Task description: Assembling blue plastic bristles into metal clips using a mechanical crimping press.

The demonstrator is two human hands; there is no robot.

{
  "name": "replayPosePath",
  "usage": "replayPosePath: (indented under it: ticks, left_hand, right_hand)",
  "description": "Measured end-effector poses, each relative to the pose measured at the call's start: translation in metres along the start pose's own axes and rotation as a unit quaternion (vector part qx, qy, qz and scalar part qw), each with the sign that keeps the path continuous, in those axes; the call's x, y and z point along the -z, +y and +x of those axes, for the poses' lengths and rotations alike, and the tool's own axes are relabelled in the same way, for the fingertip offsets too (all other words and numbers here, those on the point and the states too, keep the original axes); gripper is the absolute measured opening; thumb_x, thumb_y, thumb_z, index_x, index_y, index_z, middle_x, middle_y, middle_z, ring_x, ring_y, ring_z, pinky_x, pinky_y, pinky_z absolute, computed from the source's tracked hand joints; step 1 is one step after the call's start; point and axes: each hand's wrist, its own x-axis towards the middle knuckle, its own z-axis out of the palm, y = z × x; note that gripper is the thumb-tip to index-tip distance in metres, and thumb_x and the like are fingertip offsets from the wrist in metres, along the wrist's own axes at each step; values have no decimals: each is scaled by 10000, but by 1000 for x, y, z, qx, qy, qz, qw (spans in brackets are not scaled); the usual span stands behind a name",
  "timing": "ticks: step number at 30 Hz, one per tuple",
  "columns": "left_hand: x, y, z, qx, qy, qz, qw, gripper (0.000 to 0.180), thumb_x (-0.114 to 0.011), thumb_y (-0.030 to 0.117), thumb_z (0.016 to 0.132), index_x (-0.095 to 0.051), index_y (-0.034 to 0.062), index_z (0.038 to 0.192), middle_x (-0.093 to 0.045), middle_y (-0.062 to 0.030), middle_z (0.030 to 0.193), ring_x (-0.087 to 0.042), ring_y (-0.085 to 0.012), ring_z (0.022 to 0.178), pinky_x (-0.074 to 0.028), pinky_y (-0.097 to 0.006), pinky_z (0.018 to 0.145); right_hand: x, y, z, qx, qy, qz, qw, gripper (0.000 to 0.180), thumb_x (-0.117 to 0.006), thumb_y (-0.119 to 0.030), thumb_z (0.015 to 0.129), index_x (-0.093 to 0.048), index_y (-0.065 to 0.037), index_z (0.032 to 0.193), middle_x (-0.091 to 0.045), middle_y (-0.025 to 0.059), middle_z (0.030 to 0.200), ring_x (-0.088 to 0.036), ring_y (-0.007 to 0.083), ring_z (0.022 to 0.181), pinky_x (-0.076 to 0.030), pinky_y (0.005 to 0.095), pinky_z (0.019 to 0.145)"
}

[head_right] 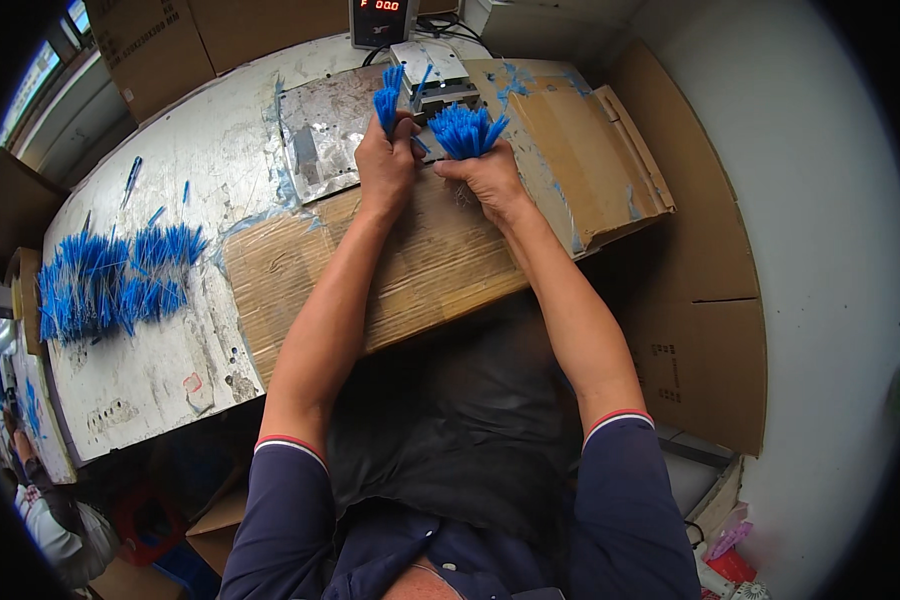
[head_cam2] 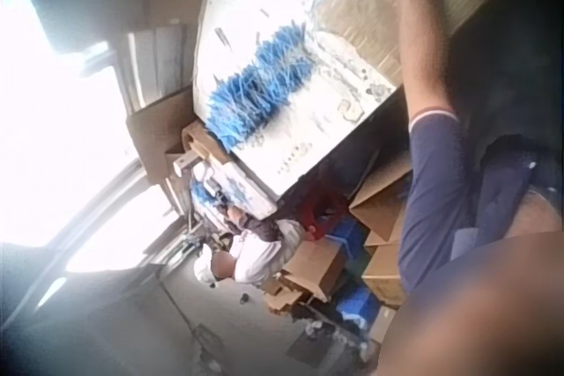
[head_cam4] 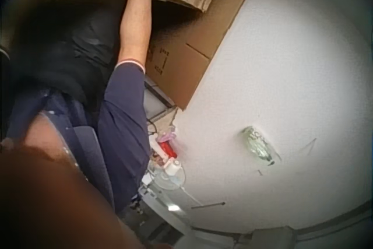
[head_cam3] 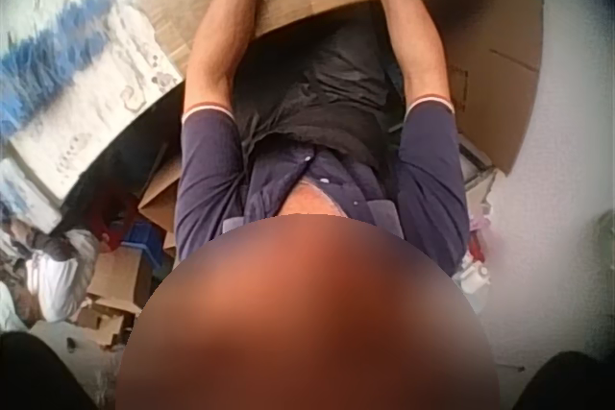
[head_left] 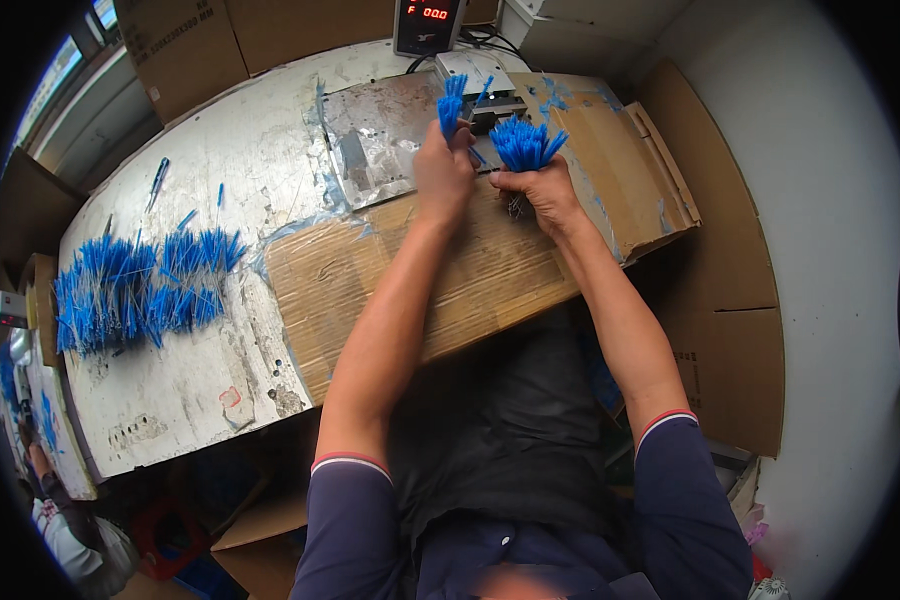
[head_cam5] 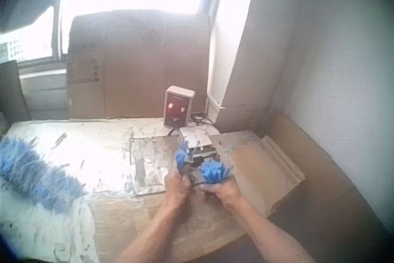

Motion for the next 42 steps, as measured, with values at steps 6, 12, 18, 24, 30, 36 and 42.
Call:
replayPosePath:
  ticks: [6,12,18,24,30,36,42]
  left_hand:
    - [10,0,8,3,84,22,996,158,-542,161,1043,-574,8,1063,-720,-93,917,-703,-150,661,-530,-285,552]
    - [8,-3,7,0,92,27,995,154,-542,164,1043,-584,17,1059,-727,-93,920,-732,-173,735,-545,-296,599]
    - [11,-11,9,-75,154,122,978,150,-547,172,1036,-592,33,1070,-730,-135,905,-741,-269,781,-549,-398,646]
    - [8,-3,6,-59,158,199,965,143,-566,182,1012,-582,45,1049,-695,-207,877,-664,-445,786,-482,-515,672]
    - [8,-14,6,-123,82,288,946,83,-582,74,936,-572,42,1012,-672,-192,832,-651,-430,791,-469,-539,698]
    - [6,-15,6,-169,21,311,935,88,-568,2,858,-571,45,935,-652,-177,792,-639,-403,770,-472,-508,688]
    - [7,-15,5,-182,22,326,928,61,-560,2,855,-570,36,904,-643,-188,783,-639,-405,772,-474,-515,694]
  right_hand:
    - [6,7,23,-51,94,2,994,121,-753,101,718,-654,36,746,-663,98,688,-627,182,534,-488,302,478]
    - [4,7,39,-69,125,7,990,132,-761,98,719,-638,51,705,-653,122,668,-618,194,514,-488,300,467]
    - [1,5,43,-93,124,-15,988,123,-759,96,730,-642,56,723,-652,124,665,-613,190,505,-491,301,456]
    - [3,7,44,-87,112,6,990,127,-771,71,740,-648,44,729,-651,110,655,-620,183,504,-493,309,440]
    - [10,7,36,-72,87,78,991,146,-776,42,767,-659,32,854,-658,90,714,-641,181,561,-544,287,507]
    - [25,8,33,-66,21,112,991,162,-773,39,759,-654,35,868,-661,107,717,-661,215,573,-572,304,558]
    - [22,4,26,-89,-3,47,995,155,-781,6,768,-653,30,852,-670,104,732,-661,212,573,-560,303,529]
